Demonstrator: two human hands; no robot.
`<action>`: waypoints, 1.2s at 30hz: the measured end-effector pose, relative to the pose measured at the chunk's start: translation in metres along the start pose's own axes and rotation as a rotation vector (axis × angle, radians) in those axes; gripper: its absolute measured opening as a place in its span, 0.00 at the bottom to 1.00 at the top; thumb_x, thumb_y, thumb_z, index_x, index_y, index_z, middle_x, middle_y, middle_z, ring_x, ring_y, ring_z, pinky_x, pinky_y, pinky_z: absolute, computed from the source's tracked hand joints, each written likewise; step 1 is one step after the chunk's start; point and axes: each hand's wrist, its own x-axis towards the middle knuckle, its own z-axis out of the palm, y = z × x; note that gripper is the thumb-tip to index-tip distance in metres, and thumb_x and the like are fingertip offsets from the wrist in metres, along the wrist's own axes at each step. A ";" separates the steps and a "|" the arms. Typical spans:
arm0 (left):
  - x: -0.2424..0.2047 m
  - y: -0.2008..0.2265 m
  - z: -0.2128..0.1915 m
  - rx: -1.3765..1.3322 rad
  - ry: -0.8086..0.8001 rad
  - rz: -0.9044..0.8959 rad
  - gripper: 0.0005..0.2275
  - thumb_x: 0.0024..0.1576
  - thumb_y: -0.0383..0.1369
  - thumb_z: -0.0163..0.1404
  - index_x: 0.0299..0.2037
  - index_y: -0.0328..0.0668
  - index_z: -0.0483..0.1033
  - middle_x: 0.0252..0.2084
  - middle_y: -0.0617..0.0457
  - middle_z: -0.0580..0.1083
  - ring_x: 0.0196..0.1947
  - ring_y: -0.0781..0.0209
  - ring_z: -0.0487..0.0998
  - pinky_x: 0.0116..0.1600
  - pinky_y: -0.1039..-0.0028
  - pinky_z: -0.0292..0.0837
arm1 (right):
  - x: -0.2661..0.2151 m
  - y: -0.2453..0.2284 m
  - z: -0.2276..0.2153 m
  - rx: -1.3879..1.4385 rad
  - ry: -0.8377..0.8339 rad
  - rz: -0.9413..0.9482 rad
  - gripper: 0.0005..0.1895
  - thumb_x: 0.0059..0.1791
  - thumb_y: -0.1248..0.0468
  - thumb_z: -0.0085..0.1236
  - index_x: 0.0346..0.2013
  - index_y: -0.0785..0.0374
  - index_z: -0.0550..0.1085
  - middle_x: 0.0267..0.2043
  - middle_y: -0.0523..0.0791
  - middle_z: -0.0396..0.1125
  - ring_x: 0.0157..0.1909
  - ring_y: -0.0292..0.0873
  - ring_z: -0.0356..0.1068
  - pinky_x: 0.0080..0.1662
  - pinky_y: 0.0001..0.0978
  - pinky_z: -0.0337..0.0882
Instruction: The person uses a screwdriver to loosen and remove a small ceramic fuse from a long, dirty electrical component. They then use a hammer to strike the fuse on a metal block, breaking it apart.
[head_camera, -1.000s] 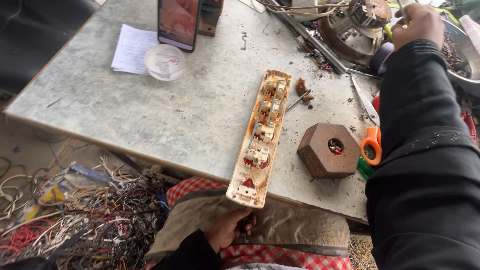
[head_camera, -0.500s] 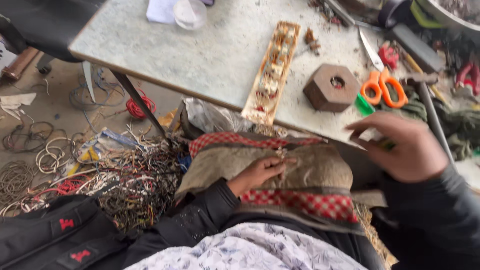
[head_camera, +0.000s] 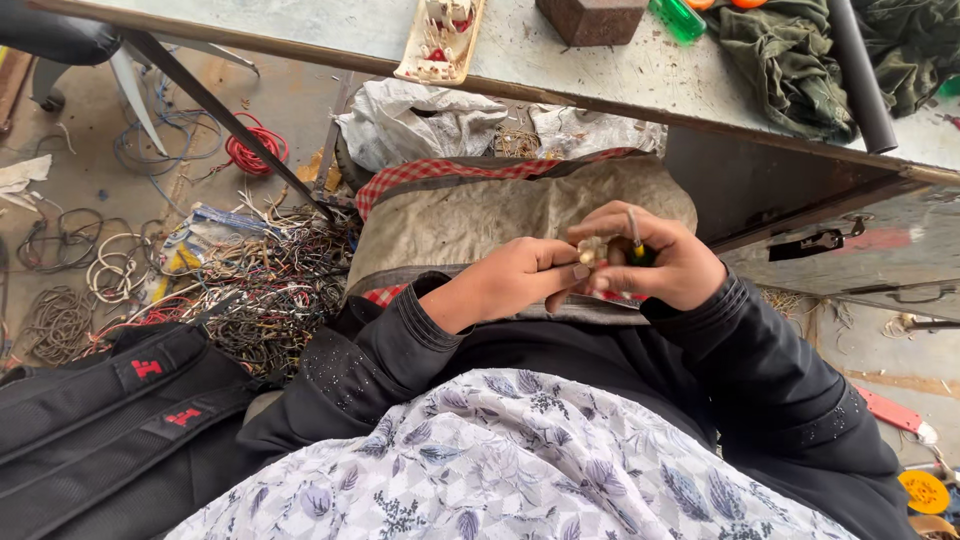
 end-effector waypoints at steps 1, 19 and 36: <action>-0.001 0.002 0.002 -0.012 0.005 0.002 0.12 0.68 0.36 0.49 0.47 0.32 0.79 0.28 0.57 0.74 0.28 0.71 0.74 0.36 0.76 0.71 | -0.002 0.001 0.001 -0.029 0.025 -0.067 0.18 0.50 0.72 0.62 0.54 0.67 0.74 0.53 0.47 0.69 0.50 0.39 0.70 0.51 0.28 0.71; -0.032 0.053 0.007 -0.314 0.229 0.269 0.23 0.62 0.19 0.53 0.68 0.35 0.65 0.65 0.53 0.70 0.57 0.67 0.76 0.57 0.79 0.75 | -0.020 0.008 -0.017 0.757 0.295 0.081 0.15 0.54 0.74 0.55 0.56 0.68 0.72 0.56 0.56 0.71 0.26 0.32 0.61 0.30 0.23 0.63; -0.037 0.047 0.008 -0.310 0.345 0.408 0.11 0.63 0.28 0.57 0.55 0.34 0.77 0.48 0.54 0.79 0.47 0.70 0.80 0.54 0.79 0.78 | -0.017 0.015 -0.005 0.681 0.294 0.048 0.09 0.57 0.68 0.54 0.50 0.68 0.72 0.37 0.45 0.69 0.25 0.33 0.62 0.27 0.24 0.62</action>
